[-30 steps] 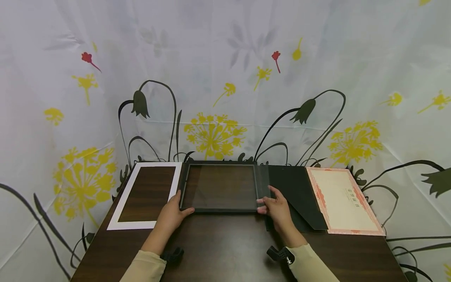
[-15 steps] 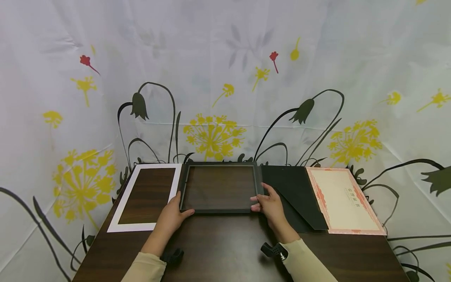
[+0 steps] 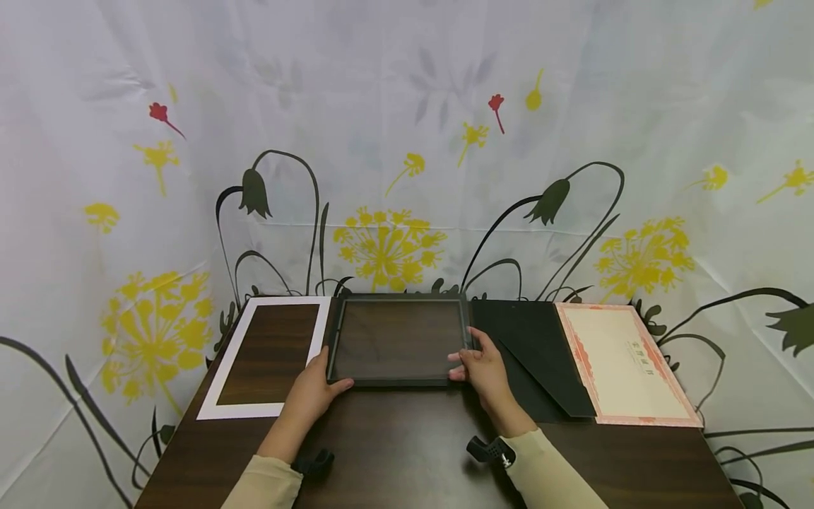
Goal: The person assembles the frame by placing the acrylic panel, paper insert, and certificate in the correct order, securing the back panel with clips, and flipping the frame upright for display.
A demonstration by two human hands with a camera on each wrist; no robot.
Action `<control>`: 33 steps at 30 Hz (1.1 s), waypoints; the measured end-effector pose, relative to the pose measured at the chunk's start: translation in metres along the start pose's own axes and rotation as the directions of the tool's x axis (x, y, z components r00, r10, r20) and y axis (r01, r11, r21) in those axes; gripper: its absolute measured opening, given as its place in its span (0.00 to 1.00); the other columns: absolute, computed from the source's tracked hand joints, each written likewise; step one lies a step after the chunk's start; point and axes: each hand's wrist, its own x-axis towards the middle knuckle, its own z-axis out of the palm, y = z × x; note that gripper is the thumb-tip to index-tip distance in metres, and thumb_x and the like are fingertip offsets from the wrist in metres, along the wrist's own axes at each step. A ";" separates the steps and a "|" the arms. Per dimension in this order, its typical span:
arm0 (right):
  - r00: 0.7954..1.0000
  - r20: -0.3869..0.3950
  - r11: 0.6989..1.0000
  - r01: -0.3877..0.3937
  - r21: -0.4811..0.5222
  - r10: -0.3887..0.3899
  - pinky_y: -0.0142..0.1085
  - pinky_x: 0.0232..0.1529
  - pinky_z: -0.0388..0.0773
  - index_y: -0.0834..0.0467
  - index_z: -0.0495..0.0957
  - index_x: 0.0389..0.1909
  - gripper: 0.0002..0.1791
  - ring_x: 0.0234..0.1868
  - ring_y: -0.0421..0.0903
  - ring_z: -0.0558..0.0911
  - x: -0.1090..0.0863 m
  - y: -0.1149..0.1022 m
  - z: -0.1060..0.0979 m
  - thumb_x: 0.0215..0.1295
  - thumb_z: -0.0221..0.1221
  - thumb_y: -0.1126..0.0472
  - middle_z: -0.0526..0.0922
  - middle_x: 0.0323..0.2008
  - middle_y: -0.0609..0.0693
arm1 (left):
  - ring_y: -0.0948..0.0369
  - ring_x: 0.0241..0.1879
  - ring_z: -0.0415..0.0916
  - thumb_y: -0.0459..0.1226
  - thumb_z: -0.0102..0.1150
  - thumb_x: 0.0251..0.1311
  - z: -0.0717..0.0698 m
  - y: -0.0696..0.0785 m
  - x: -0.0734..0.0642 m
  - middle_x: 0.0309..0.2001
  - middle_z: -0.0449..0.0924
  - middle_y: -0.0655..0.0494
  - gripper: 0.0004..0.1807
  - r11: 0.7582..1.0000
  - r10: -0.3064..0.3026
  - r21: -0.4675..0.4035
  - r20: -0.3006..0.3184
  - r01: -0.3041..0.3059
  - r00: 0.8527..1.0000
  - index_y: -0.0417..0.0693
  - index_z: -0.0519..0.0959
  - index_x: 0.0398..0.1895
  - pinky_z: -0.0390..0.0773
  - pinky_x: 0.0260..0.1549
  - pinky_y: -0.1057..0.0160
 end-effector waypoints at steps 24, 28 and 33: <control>1.000 -0.007 0.994 0.008 -0.107 -0.009 0.40 0.33 0.91 0.54 0.61 0.85 0.35 0.24 0.47 0.90 0.008 -0.005 0.005 0.82 0.56 0.69 0.91 0.47 0.69 | 0.31 0.81 0.60 0.48 0.74 0.70 -0.007 0.007 0.002 0.82 0.58 0.24 0.57 1.000 0.016 -0.007 0.009 -0.016 1.000 0.27 0.50 0.85 0.66 0.76 0.32; 1.000 0.002 0.995 -0.005 -0.101 0.005 0.40 0.33 0.91 0.54 0.60 0.86 0.36 0.23 0.46 0.90 0.010 -0.006 0.005 0.82 0.56 0.69 0.91 0.46 0.68 | 0.30 0.80 0.60 0.49 0.73 0.71 -0.009 0.008 0.005 0.82 0.57 0.24 0.57 1.000 0.014 -0.006 0.015 -0.014 1.000 0.27 0.50 0.86 0.66 0.76 0.31; 0.999 0.031 0.992 -0.025 -0.124 0.029 0.40 0.35 0.91 0.53 0.58 0.87 0.36 0.24 0.46 0.90 0.012 -0.006 0.004 0.84 0.55 0.67 0.91 0.48 0.67 | 0.30 0.81 0.59 0.49 0.73 0.71 -0.009 0.007 0.005 0.83 0.56 0.25 0.57 1.000 0.003 -0.005 0.028 -0.003 1.000 0.28 0.48 0.86 0.65 0.77 0.31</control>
